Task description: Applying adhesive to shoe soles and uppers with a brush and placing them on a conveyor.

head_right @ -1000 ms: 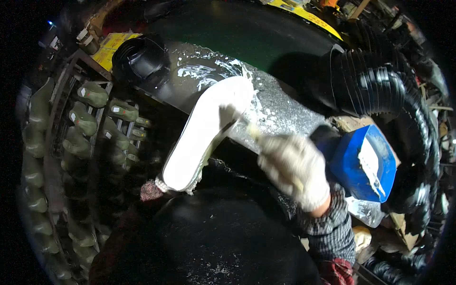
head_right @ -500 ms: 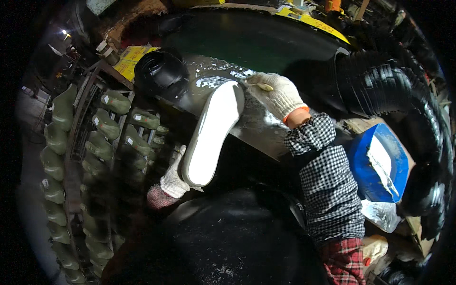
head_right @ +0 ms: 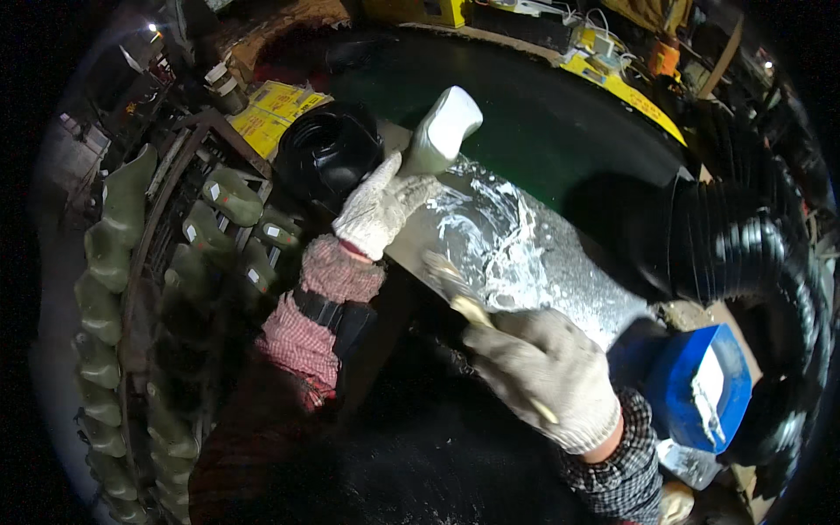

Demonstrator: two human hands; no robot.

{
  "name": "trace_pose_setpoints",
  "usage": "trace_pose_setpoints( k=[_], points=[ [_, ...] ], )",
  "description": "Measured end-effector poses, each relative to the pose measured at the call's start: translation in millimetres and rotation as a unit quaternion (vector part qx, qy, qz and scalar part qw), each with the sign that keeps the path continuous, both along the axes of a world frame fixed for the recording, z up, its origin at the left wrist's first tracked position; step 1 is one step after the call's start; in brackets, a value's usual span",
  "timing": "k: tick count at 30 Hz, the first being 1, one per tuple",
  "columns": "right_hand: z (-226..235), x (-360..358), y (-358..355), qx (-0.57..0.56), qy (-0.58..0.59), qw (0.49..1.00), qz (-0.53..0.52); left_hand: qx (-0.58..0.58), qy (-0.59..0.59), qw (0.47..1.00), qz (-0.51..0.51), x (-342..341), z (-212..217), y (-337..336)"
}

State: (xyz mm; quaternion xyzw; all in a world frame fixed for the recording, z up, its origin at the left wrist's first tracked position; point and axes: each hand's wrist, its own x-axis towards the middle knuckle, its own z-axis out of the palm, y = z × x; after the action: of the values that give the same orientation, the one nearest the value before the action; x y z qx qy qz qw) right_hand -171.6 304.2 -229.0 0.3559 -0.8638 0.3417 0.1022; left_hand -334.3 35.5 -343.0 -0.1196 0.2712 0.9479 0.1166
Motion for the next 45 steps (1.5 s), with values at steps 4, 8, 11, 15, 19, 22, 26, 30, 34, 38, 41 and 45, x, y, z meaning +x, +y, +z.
trace_pose_setpoints(
  k=[4,8,11,15,19,22,26,30,34,38,41,45],
  points=[
    [-24.8,14.7,42.7,-0.032,-0.063,0.992,-0.107,-0.171,0.145,0.973,0.060,36.9,69.6,-1.0],
    [-43.5,34.5,62.0,-0.075,-0.136,0.980,-0.122,-0.353,0.079,0.930,-0.066,94.3,36.0,-71.5],
    [-43.9,35.9,54.0,-0.109,-0.142,0.978,-0.102,-0.285,-0.038,0.949,-0.129,179.0,-83.6,-132.5],
    [-32.3,36.3,54.7,-0.083,-0.100,0.986,-0.100,-0.284,-0.216,0.924,-0.136,264.1,-196.1,-130.7],
    [-23.8,30.6,46.0,-0.042,-0.093,0.988,-0.120,-0.264,-0.282,0.919,-0.082,275.4,-242.1,-108.9],
    [-7.7,14.1,36.5,-0.009,-0.085,0.992,-0.089,-0.245,-0.287,0.923,-0.070,243.9,-264.1,-98.0],
    [-2.1,-30.9,13.2,0.011,-0.149,0.985,-0.090,-0.226,-0.293,0.926,-0.076,188.9,-291.1,-84.2],
    [8.6,-97.6,-17.8,0.057,-0.149,0.985,-0.064,-0.205,-0.312,0.923,-0.095,137.9,-310.9,-74.2],
    [17.0,-166.9,-34.4,0.087,-0.160,0.982,-0.048,-0.193,-0.339,0.914,-0.106,112.7,-310.4,-74.5],
    [24.9,-213.2,-45.3,0.083,-0.172,0.981,-0.040,-0.184,-0.362,0.907,-0.113,96.2,-305.7,-70.2],
    [32.1,-233.9,-43.9,0.084,-0.179,0.979,-0.052,-0.182,-0.381,0.899,-0.118,90.5,-306.1,-65.9],
    [32.8,-229.0,-33.5,0.042,-0.192,0.977,-0.082,-0.191,-0.393,0.892,-0.120,84.6,-305.3,-63.9]
  ],
)
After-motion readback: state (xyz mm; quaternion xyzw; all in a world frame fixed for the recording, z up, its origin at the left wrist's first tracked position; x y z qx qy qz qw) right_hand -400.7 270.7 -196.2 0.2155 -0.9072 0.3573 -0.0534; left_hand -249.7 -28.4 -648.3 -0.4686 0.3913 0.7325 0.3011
